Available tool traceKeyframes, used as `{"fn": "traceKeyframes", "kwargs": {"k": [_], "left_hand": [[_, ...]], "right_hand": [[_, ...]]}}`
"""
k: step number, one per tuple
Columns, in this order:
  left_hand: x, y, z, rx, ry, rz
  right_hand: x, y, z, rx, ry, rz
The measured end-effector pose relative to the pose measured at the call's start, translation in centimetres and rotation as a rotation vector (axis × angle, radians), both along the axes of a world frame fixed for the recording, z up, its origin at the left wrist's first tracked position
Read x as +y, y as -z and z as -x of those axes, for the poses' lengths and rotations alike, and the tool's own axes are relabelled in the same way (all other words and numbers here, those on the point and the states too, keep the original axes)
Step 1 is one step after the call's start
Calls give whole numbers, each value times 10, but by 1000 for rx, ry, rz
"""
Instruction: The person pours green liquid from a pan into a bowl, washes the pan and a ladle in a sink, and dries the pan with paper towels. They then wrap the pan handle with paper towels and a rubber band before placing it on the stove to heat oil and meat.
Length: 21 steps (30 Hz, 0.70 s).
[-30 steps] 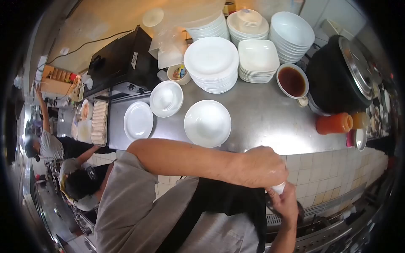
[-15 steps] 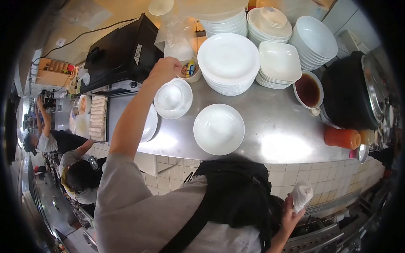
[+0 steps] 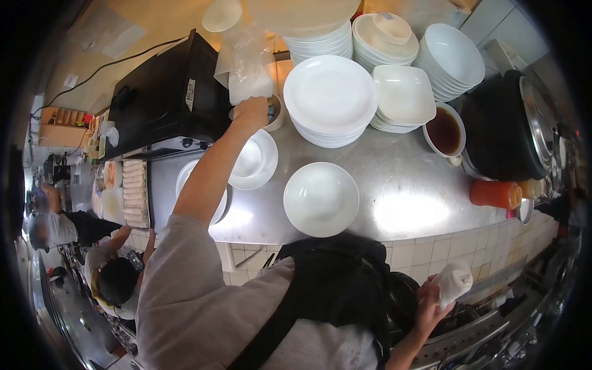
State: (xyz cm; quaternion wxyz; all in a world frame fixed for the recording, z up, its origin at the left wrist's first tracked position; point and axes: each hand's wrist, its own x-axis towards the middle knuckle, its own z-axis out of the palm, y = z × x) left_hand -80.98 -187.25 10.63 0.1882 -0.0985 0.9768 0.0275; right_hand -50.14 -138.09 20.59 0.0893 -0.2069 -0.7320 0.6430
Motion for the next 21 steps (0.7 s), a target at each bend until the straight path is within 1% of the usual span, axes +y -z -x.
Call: {"fn": "traceKeyframes", "kwargs": {"k": [1, 2, 4, 6, 8, 9, 11, 12, 13, 16, 18, 19, 21], "left_hand": [[-1, 3, 2, 14, -3, 2], [-2, 6, 4, 27, -6, 2], [-2, 0, 4, 51, -26, -14], [-7, -8, 1, 67, -46, -24], [-18, -16, -2, 100, -67, -154], [-27, -12, -3, 93, -61, -152], [-48, -2, -4, 219, -141, -328], [-52, -9, -4, 159, -126, -329], [-53, -14, -5, 159, -127, -328], [-53, -25, -12, 219, -118, -344], [-54, -28, -15, 343, -135, -408], [-57, -28, -15, 345, -132, -408], [-63, -31, -15, 366, -174, -629]], "right_hand": [[-2, 2, 0, 21, 28, 60], [-4, 4, 1, 21, 33, 56], [-5, 5, 0, 13, -11, 71], [-13, -3, 2, 25, 0, 35], [-13, -4, 1, 39, 9, 3], [-7, -2, -1, 37, 4, -7], [-9, 0, -3, 27, -2, -15], [-13, -3, 0, 41, 23, -15], [-17, -4, 3, 58, 49, -14], [-16, -4, 6, 54, -17, 6], [-19, -5, 10, 62, -24, 6], [-20, -6, 11, 71, -32, 5], [-15, -2, 11, 78, -38, 15]]}}
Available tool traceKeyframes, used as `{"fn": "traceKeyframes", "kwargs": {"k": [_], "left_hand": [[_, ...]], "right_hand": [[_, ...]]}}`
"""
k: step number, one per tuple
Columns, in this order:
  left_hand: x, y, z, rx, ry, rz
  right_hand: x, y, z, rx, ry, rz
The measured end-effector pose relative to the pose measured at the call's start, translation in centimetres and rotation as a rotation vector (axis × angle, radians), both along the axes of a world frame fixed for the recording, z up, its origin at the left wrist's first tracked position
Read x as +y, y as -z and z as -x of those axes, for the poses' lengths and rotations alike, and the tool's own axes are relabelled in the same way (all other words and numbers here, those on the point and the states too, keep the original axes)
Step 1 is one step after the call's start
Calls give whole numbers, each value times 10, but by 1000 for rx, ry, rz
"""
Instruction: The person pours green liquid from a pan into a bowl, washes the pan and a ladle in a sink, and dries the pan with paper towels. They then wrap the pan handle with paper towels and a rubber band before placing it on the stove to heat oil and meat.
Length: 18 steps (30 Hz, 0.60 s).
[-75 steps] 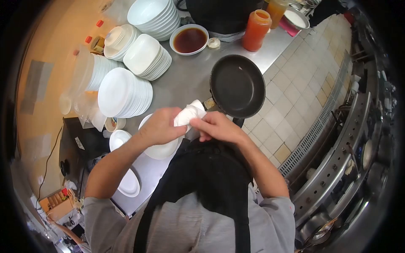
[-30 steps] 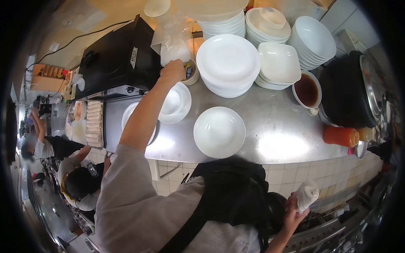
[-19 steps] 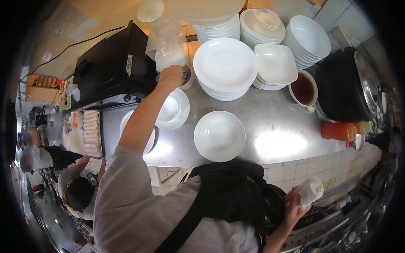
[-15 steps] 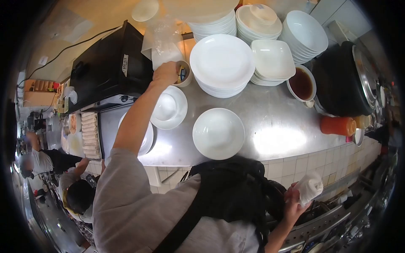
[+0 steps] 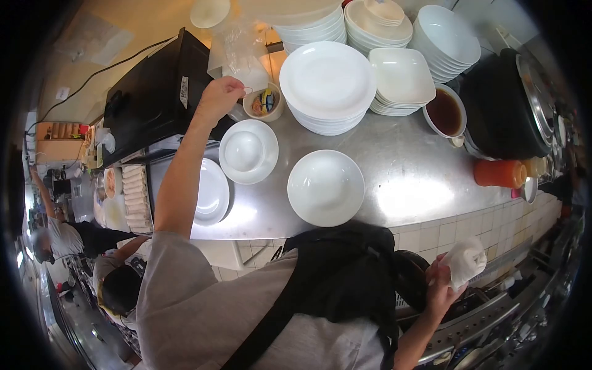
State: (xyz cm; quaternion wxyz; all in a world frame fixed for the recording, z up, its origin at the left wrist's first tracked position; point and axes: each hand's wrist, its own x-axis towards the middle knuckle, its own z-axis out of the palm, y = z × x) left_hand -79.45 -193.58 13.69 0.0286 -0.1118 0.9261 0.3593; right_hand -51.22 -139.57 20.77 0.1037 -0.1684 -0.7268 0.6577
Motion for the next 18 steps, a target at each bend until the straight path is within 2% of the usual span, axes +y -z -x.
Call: {"fn": "traceKeyframes", "kwargs": {"k": [3, 4, 6, 8, 10, 12, 14, 16, 18], "left_hand": [[13, -29, -14, 47, -21, 67], [24, -43, -22, 15, 13, -83], [62, -71, -45, -27, 130, -408], [123, -89, -66, -63, 295, -721], [185, -102, -84, -202, 440, -791], [246, -95, -101, -286, 553, -969], [301, -94, -118, -328, 667, -1049], [347, -90, -125, -267, 887, -952], [383, -93, -128, -252, 935, -964]], "right_hand": [[-3, -2, 3, 17, -1, 37], [-4, -3, 4, 32, 21, 62], [9, 5, -7, -104, 103, 136], [-7, -12, 0, -238, 131, -43], [-13, -30, 12, -270, -52, 4], [-13, -36, 21, 8, -263, 164], [-14, -43, 22, 18, -251, 156], [-5, -48, 19, 25, -254, 157], [13, -40, 11, 38, -248, 234]]}}
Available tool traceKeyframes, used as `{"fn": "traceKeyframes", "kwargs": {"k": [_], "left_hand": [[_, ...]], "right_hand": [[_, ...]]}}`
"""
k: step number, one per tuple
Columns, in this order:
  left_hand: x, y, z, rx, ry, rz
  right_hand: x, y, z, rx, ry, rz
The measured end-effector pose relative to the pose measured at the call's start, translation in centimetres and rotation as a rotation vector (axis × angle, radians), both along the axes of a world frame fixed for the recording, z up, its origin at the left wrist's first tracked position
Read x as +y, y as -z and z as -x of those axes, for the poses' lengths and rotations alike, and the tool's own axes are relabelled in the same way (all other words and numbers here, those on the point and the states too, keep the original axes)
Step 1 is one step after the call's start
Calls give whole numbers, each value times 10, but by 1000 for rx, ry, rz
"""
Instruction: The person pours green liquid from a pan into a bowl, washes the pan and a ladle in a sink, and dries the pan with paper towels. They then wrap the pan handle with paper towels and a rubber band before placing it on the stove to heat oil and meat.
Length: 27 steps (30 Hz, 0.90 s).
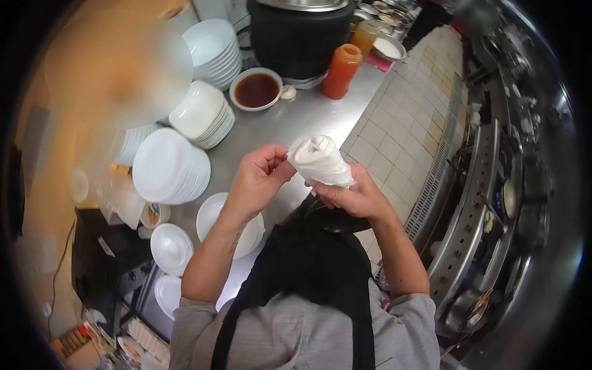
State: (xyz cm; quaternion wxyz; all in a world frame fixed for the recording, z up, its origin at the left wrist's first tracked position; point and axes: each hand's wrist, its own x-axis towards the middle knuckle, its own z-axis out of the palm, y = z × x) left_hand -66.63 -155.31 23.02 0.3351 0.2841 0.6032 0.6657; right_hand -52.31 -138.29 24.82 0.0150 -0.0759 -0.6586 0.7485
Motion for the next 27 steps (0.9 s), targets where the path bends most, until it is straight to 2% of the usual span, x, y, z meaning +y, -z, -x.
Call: {"fn": "traceKeyframes", "kwargs": {"k": [5, 7, 8, 10, 14, 16, 19, 23, 25, 26, 27], "left_hand": [[41, -14, -17, 92, 139, -73], [55, -11, -21, -273, 43, -187], [62, -12, -21, -269, 59, -184], [76, -14, -23, -473, 77, -148], [133, -20, -52, -351, 205, -66], [165, -15, -70, -135, 205, -84], [207, -26, -89, -14, 217, 20], [270, -25, -116, -42, 308, 48], [291, -23, -118, -266, 560, 298], [299, -15, -118, -261, 563, 300], [305, -2, -116, -532, 557, 136]], "right_hand": [[24, 6, -25, 21, 145, 41], [32, 3, -33, 48, 187, 33], [36, 0, -38, 63, 225, 42], [48, -1, -49, 82, 265, 51], [89, 9, -72, 68, 250, 75], [113, 13, -86, 80, 221, 71], [154, 11, -104, 150, 294, 141], [211, 11, -142, 233, 292, 228], [238, 17, -166, 267, 272, 263], [250, 19, -176, 262, 235, 280], [261, 19, -183, 259, 196, 299]]}}
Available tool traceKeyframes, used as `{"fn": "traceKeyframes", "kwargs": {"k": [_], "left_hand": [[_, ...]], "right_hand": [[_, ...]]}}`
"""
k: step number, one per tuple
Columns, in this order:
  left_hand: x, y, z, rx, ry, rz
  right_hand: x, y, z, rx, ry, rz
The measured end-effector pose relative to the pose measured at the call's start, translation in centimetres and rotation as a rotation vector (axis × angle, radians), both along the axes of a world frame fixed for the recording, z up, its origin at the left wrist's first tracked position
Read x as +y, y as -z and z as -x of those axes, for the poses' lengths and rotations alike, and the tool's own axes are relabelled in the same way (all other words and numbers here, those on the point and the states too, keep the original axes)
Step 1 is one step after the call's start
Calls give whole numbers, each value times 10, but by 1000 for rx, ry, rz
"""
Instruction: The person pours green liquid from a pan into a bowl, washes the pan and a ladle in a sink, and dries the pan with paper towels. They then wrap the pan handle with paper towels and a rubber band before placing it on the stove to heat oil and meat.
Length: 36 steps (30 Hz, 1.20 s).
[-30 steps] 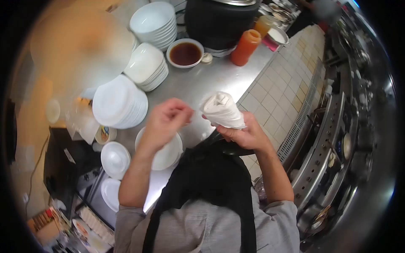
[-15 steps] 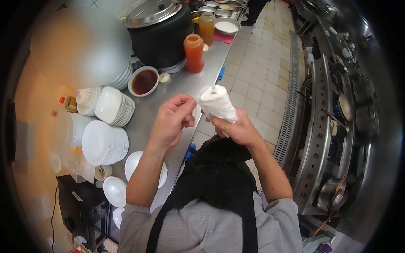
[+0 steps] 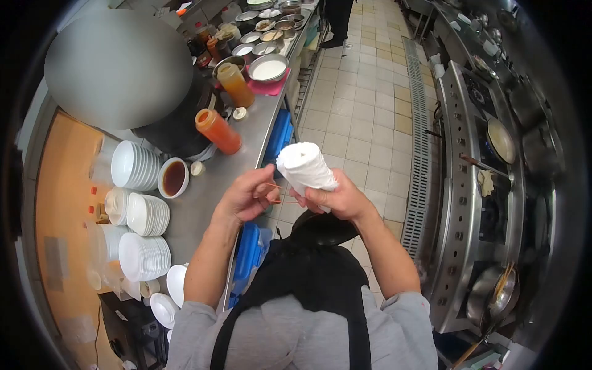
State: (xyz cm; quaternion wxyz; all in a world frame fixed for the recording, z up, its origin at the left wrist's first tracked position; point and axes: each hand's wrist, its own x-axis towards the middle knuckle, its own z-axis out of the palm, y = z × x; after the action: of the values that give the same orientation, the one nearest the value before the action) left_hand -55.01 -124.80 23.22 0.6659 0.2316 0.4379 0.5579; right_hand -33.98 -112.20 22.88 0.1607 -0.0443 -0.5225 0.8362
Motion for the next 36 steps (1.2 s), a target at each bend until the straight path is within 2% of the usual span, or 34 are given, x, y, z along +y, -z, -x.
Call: {"fn": "traceKeyframes", "kwargs": {"k": [1, 2, 5, 7, 8, 9, 10, 12, 13, 14, 15, 16, 17, 19, 20, 21, 23, 24, 27, 30, 31, 32, 33, 34, 35, 36], "left_hand": [[7, 10, 0, -296, -62, -70], [17, 18, -1, -416, -100, -155], [36, -30, 1, -487, -203, -198], [40, -52, 19, -512, -99, -283], [40, -65, 26, -409, -57, -272], [40, -77, 29, -310, -16, -263], [42, -85, 28, -317, -6, -260], [44, -100, 23, 59, 12, -157], [46, -109, 18, 57, 18, -156], [49, -116, 9, 335, 27, -142], [52, -117, -2, 611, 33, -124], [59, -107, -12, 767, -58, -299], [62, -103, -18, 766, -57, -302], [62, -98, -23, 1178, -84, -611], [66, -96, -16, 1007, -144, -525], [72, -110, 0, 763, -137, -281], [90, -107, 47, 159, -217, -144], [86, -109, 57, 161, -219, -154], [82, -118, 66, 85, -222, -79], [69, -124, 38, 633, -15, -245], [65, -122, 24, 900, 44, -541], [47, -128, 18, 1113, 302, -501], [34, -124, 14, 1113, 302, -510], [22, -115, 13, 1275, 237, -634], [14, -107, 14, 1432, 168, -758], [9, -100, 21, 1428, 177, -768]], "right_hand": [[6, -2, -6, 7, 0, 5], [11, -7, -12, -19, -18, -14], [23, -15, -21, -128, -80, -23], [23, -22, -19, -136, 5, -152], [24, -22, -18, -139, 18, -148], [26, -21, -15, -170, 58, -255], [27, -19, -13, -204, 96, -365], [26, -8, -3, -214, 143, -419], [24, -5, 4, -216, 181, -471], [25, -6, 11, -218, 184, -466], [27, -8, 19, -337, 167, -493], [27, -9, 26, -454, 149, -522], [25, -8, 33, -454, 151, -523], [22, 0, 47, -178, 343, -627], [24, 0, 51, -231, 335, -683], [20, -3, 54, -232, 334, -684], [13, -15, 62, -418, 325, -702], [8, -13, 63, -323, 370, -756], [5, -11, 72, -393, 378, -858], [7, -17, 83, -431, 252, -732], [10, -7, 84, -430, 256, -736], [14, 15, 84, -249, 292, -807], [19, 25, 82, -66, 331, -878], [20, 15, 77, -70, 335, -881], [20, -2, 71, -317, 259, -581], [21, -16, 64, -549, 184, -269]]}}
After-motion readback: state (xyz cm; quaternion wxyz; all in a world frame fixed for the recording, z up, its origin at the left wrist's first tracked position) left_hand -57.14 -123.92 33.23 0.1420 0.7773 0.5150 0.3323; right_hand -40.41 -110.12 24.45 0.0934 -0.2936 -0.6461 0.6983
